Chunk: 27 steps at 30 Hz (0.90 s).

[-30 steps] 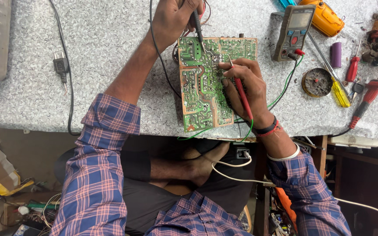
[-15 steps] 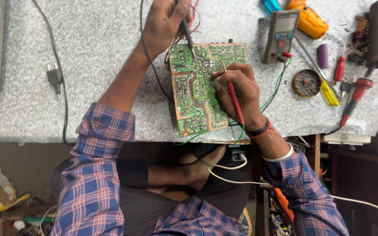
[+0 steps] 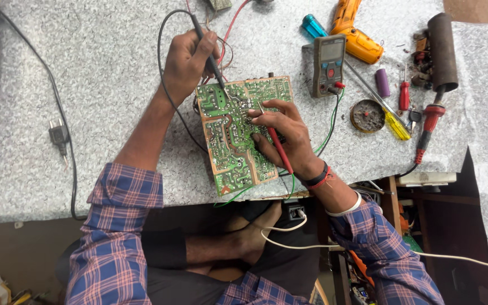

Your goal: The person uses a multimeter to test various points on a green circuit board, moving the probes across different solder joints and traces. The person also briefly uses a soldering iron on the board.

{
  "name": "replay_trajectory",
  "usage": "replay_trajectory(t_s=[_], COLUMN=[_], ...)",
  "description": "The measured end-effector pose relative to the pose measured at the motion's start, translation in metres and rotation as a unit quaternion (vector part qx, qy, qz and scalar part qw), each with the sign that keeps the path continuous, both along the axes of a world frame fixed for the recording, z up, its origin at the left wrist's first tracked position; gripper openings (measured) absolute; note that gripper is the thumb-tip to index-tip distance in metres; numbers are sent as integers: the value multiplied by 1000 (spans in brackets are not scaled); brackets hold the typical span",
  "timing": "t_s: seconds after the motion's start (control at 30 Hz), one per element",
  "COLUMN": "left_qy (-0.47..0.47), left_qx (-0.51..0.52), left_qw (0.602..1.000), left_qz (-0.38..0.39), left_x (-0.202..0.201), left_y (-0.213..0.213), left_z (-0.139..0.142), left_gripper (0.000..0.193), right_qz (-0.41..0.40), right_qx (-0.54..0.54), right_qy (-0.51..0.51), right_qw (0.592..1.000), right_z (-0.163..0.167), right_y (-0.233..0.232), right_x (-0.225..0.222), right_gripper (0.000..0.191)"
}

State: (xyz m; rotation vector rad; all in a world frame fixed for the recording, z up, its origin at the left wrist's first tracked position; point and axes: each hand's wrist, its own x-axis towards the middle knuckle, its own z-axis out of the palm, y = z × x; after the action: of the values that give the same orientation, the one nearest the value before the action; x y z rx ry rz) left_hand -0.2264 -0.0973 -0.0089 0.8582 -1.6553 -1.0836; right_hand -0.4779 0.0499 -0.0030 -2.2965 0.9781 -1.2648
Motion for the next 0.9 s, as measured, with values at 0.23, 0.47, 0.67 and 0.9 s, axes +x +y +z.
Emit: replay_trajectory(t_s=[0.23, 0.47, 0.67, 0.9], left_qy=[10, -9, -16, -19], left_qx=[11, 16, 21, 33], left_qw=[1000, 1000, 1000, 999], left_qz=[-5, 10, 16, 18], left_x=[0, 0, 0, 1], left_y=[1, 4, 8, 9], left_z=[2, 6, 11, 15], left_gripper=[44, 44, 43, 42], right_qz=[-9, 26, 20, 20], right_qx=[7, 2, 4, -4], right_qy=[1, 0, 2, 5], right_qw=[1000, 1000, 1000, 1000], right_z=[-1, 2, 1, 0], right_y=[-2, 0, -1, -2], right_x=[1, -2, -3, -7], right_gripper=[38, 37, 38, 42])
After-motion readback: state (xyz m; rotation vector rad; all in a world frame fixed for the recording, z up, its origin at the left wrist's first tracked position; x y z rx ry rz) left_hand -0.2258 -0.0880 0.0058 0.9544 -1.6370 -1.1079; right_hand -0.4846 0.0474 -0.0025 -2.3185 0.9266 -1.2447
